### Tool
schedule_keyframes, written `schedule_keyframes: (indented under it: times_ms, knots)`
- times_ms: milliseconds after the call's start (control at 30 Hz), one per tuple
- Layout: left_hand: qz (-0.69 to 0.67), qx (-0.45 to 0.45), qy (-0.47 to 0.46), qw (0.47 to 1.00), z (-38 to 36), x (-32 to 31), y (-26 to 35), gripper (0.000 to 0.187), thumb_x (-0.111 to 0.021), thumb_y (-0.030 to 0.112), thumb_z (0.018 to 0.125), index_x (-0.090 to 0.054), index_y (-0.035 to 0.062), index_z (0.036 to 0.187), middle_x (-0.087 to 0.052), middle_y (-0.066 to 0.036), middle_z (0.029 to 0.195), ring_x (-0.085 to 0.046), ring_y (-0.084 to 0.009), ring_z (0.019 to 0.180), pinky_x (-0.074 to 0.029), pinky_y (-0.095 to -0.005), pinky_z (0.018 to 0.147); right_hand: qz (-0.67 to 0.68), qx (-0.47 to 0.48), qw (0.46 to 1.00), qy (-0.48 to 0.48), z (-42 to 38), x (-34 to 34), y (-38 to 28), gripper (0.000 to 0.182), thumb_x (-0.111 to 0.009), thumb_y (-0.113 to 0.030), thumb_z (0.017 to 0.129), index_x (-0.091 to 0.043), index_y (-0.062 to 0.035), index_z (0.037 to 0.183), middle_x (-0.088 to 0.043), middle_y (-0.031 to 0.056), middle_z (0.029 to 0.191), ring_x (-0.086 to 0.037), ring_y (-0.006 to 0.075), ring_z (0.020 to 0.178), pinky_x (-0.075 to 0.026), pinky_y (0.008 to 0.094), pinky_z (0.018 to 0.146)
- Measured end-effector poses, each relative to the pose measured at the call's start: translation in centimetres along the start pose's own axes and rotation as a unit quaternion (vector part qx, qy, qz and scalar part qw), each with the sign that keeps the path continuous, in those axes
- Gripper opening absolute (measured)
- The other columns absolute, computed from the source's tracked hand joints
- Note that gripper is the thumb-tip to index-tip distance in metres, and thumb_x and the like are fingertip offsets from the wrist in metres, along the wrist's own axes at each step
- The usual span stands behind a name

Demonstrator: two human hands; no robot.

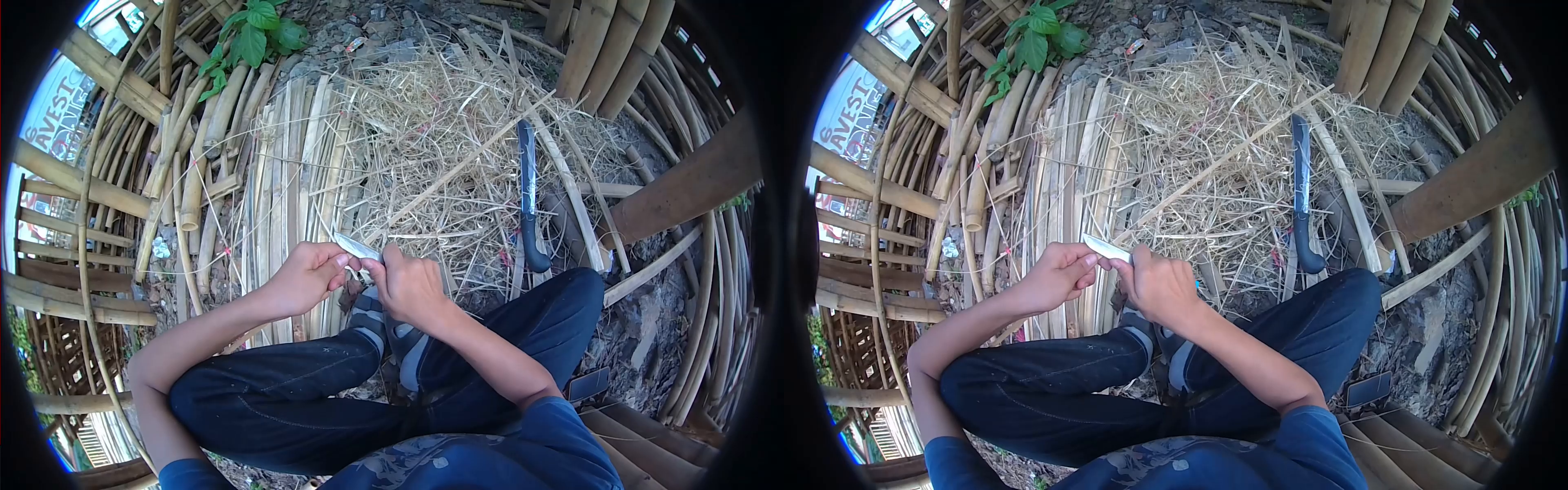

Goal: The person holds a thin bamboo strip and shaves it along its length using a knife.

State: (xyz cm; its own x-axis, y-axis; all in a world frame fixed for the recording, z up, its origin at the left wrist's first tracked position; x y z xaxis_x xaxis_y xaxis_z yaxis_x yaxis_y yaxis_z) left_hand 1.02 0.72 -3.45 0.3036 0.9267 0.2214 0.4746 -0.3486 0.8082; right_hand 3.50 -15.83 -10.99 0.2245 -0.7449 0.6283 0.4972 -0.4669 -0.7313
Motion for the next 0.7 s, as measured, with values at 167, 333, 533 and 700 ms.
schedule_keyframes:
  times_ms: [167, 333, 533, 700]
  knots:
    - [0.02, 0.003, -0.01, 1.0, 0.1, 0.2, -0.2, 0.024, -0.04, 0.01, 0.101, -0.06, -0.0011, 0.099, -0.043, 0.003, 0.062, -0.037, -0.0038, 0.05, -0.031, -0.0213, 0.045, -0.064, 0.03, 0.997, 0.02, -0.1, -0.1, 1.0, 0.037, -0.055, -0.034, 0.093, -0.05, -0.0011, 0.077, -0.057, 0.0176, 0.056, -0.058, 0.0357, 0.046, -0.044, 0.0437, 0.042]
    - [-0.023, 0.016, -0.03, 0.999, 0.0, 0.2, -0.1, 0.026, -0.039, 0.014, 0.102, -0.058, -0.0026, 0.104, -0.041, 0.002, 0.063, -0.031, -0.0038, 0.05, -0.026, -0.02, 0.043, -0.108, 0.053, 0.992, 0.045, -0.2, 0.1, 2.0, 0.041, -0.05, -0.038, 0.095, -0.051, -0.0004, 0.078, -0.059, 0.019, 0.059, -0.059, 0.0372, 0.05, -0.045, 0.0456, 0.044]
    - [-0.035, 0.048, 0.023, 0.998, -1.3, 2.8, -0.5, 0.027, -0.037, 0.011, 0.102, -0.06, -0.0026, 0.108, -0.044, 0.001, 0.064, -0.033, -0.0036, 0.05, -0.029, -0.0197, 0.044, -0.035, -0.28, 0.938, 0.202, 1.3, 8.7, 13.6, 0.052, -0.034, -0.04, 0.101, -0.055, 0.0025, 0.079, -0.057, 0.0205, 0.056, -0.058, 0.0414, 0.054, -0.044, 0.0508, 0.054]
    - [0.011, 0.025, 0.018, 0.999, -0.9, 2.1, 0.6, 0.027, -0.039, 0.013, 0.102, -0.06, -0.0027, 0.109, -0.044, 0.002, 0.065, -0.033, -0.0041, 0.052, -0.029, -0.0191, 0.045, 0.136, -0.168, 0.971, 0.103, 1.1, 5.6, 5.7, 0.045, -0.038, -0.036, 0.1, -0.052, 0.0021, 0.08, -0.054, 0.02, 0.054, -0.057, 0.0382, 0.051, -0.041, 0.0463, 0.05]
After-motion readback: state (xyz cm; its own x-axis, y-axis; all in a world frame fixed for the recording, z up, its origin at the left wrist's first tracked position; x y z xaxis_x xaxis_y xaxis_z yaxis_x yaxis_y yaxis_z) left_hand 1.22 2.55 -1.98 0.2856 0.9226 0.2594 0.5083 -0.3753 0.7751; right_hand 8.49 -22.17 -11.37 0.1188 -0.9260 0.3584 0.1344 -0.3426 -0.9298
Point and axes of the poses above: each hand's wrist, its own z-axis towards the middle knuckle, its own x-axis out of the back of the hand, y = z × x, the point moved 2 cm from there along z, towards the middle knuckle
